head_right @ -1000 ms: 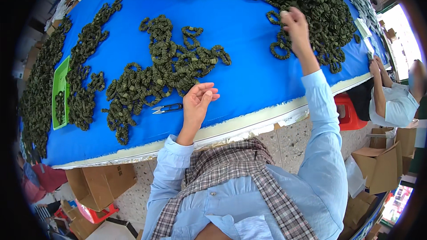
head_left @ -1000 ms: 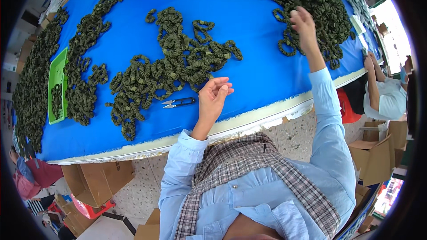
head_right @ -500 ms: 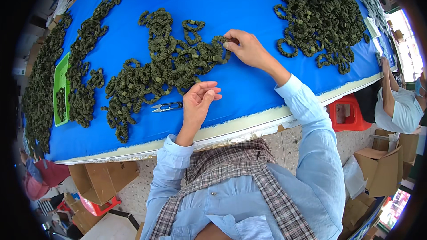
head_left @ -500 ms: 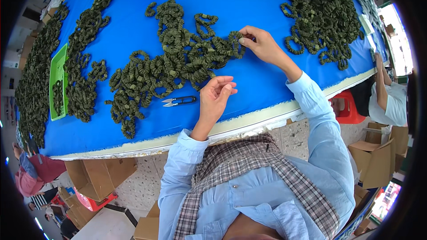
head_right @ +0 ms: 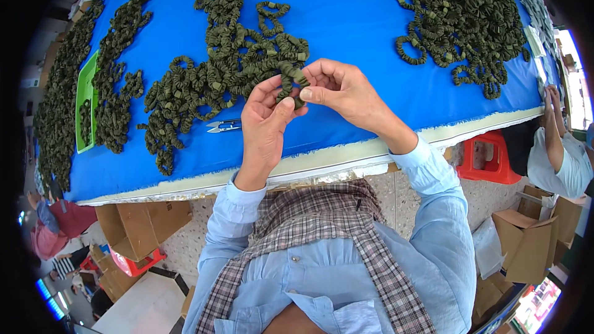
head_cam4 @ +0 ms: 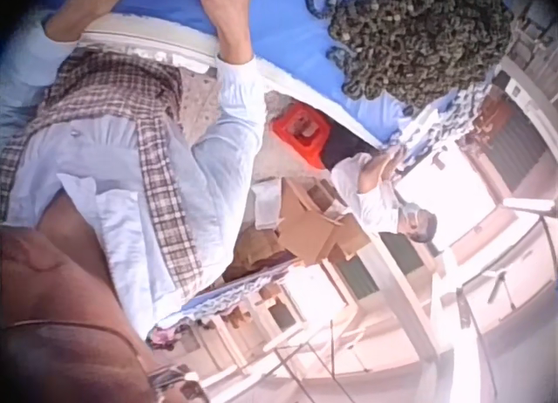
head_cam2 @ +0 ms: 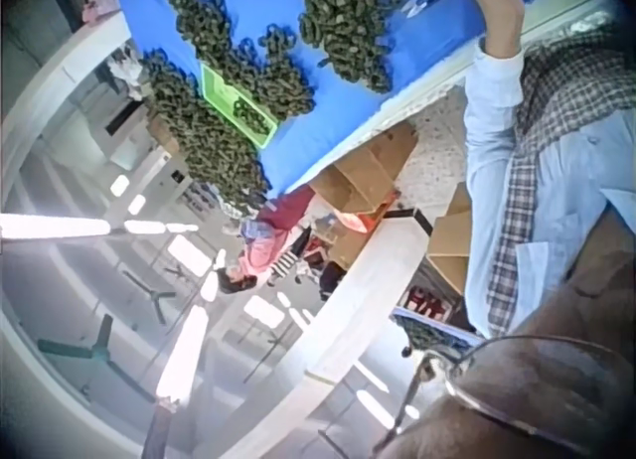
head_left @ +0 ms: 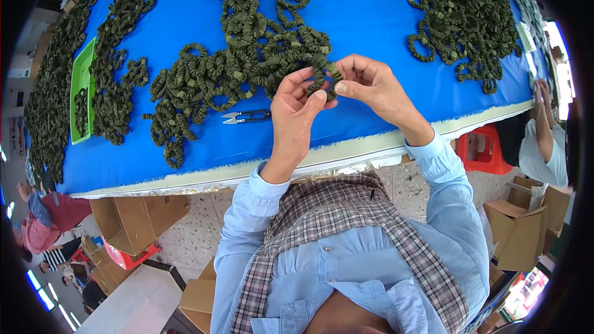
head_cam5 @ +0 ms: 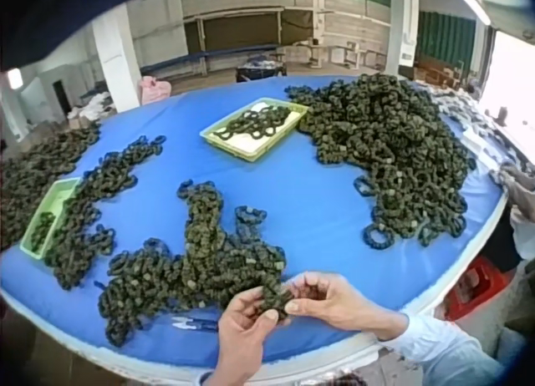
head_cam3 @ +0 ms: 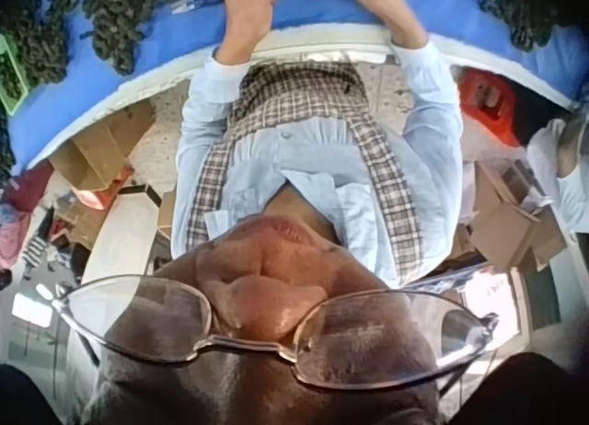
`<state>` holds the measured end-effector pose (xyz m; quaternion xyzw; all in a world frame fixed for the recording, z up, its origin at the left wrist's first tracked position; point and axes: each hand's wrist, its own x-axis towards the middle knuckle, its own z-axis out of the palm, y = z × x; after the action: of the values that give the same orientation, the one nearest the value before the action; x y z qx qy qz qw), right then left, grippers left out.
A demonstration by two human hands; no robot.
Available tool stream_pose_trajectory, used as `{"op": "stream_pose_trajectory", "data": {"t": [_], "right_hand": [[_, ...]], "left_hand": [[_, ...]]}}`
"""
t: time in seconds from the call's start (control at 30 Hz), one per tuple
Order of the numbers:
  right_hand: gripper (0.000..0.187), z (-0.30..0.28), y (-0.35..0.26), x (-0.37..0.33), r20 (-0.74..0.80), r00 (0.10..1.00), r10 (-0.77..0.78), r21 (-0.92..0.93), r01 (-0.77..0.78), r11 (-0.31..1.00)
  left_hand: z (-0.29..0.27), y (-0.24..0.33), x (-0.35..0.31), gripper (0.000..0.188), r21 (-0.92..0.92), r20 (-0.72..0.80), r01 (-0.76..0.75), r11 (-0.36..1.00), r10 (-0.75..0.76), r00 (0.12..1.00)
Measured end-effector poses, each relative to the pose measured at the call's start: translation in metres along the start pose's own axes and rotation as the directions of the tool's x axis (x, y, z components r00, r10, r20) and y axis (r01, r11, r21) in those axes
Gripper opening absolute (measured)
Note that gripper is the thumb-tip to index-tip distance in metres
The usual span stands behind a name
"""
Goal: The person manipulates green coiled cords on a blue table, twisting and joining segments by hand. They repeatedly pick up individual cords, align them, and twist the ends together to form longer continuous strands, placing the finished pieces back onto the work surface.
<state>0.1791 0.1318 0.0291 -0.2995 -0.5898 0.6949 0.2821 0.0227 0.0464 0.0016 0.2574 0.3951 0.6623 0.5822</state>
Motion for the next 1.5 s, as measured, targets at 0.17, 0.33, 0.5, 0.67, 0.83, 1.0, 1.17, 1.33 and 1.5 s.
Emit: {"op": "stream_pose_trajectory", "data": {"t": [0.17, 0.33, 0.5, 0.67, 0.83, 1.0, 1.17, 1.33, 1.5], "right_hand": [[0.028, 0.002, 0.011, -0.004, 0.033, 0.999, 0.033, 0.09, -0.036, 0.995], [0.028, 0.001, 0.005, -0.007, 0.065, 0.995, 0.078, 0.075, -0.083, 0.994], [0.029, -0.006, 0.022, -0.006, 0.082, 0.991, 0.108, 0.04, -0.111, 0.993], [0.029, -0.004, 0.028, -0.006, 0.048, 0.994, 0.102, 0.068, -0.105, 0.992], [0.028, -0.006, 0.027, -0.005, 0.034, 0.991, 0.13, 0.066, -0.132, 0.989], [0.029, -0.006, 0.033, -0.005, 0.045, 0.991, 0.126, 0.091, -0.13, 0.987], [0.028, -0.001, 0.027, -0.006, 0.016, 0.995, 0.1, 0.106, -0.102, 0.989], [0.026, 0.004, 0.027, -0.006, 0.023, 0.998, 0.066, 0.14, -0.068, 0.988], [0.025, 0.0, 0.034, -0.007, 0.034, 0.998, 0.061, -0.083, -0.058, 0.995]], "left_hand": [[0.002, -0.006, -0.004, 0.037, -0.043, -0.05, 0.018, 0.999, -0.02, 0.999], [0.004, -0.007, -0.006, 0.035, -0.053, -0.083, 0.031, 0.998, -0.035, 0.996], [0.005, -0.013, -0.008, 0.03, -0.018, -0.085, 0.05, 0.999, -0.051, 0.995], [0.009, -0.011, -0.01, 0.024, -0.067, -0.095, 0.125, 0.99, -0.131, 0.987], [0.011, -0.009, -0.01, 0.021, -0.017, -0.076, 0.171, 0.985, -0.172, 0.982], [0.009, -0.015, -0.009, 0.02, -0.015, -0.084, 0.149, 0.989, -0.15, 0.985], [0.008, -0.02, -0.007, 0.022, -0.054, -0.105, 0.127, 0.99, -0.132, 0.986], [0.005, -0.02, -0.008, 0.026, 0.056, -0.09, 0.121, 0.991, -0.115, 0.989], [0.004, -0.007, -0.006, 0.031, 0.244, -0.056, -0.129, 0.961, 0.147, 0.988]]}}
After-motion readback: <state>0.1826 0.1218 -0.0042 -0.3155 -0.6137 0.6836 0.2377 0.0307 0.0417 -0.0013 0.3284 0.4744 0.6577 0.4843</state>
